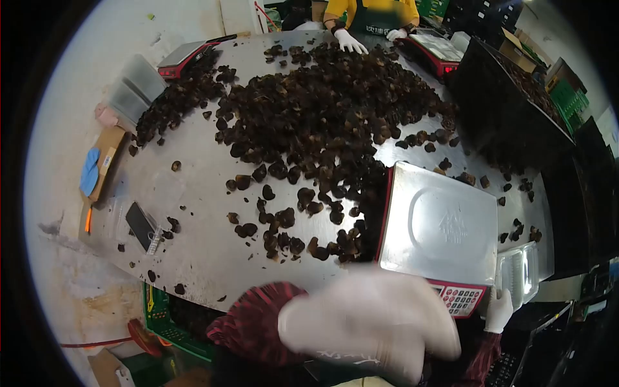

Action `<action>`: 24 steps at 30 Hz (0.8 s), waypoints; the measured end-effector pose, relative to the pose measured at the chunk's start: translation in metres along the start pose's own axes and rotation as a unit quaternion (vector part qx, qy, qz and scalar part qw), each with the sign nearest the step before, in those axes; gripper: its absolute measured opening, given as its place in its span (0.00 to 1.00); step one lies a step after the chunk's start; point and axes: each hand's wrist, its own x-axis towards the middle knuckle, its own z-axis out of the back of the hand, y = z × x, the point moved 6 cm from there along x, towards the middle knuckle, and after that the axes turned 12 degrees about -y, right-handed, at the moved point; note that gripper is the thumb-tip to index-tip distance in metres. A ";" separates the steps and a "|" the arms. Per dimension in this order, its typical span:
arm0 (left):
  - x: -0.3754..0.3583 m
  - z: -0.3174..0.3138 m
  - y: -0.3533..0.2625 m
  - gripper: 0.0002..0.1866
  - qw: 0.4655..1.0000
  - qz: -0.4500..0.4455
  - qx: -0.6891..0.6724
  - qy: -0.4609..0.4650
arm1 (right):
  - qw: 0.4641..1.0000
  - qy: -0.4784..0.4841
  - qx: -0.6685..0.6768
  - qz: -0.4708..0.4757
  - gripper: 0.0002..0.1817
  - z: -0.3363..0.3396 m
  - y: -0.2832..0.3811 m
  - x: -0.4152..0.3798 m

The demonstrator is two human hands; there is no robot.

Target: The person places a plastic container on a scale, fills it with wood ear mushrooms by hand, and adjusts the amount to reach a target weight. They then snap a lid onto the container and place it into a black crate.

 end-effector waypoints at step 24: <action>-0.210 0.217 -0.115 0.11 0.532 0.391 0.731 -0.170 | 1.000 -0.002 -0.001 -0.006 0.15 0.000 0.001 -0.002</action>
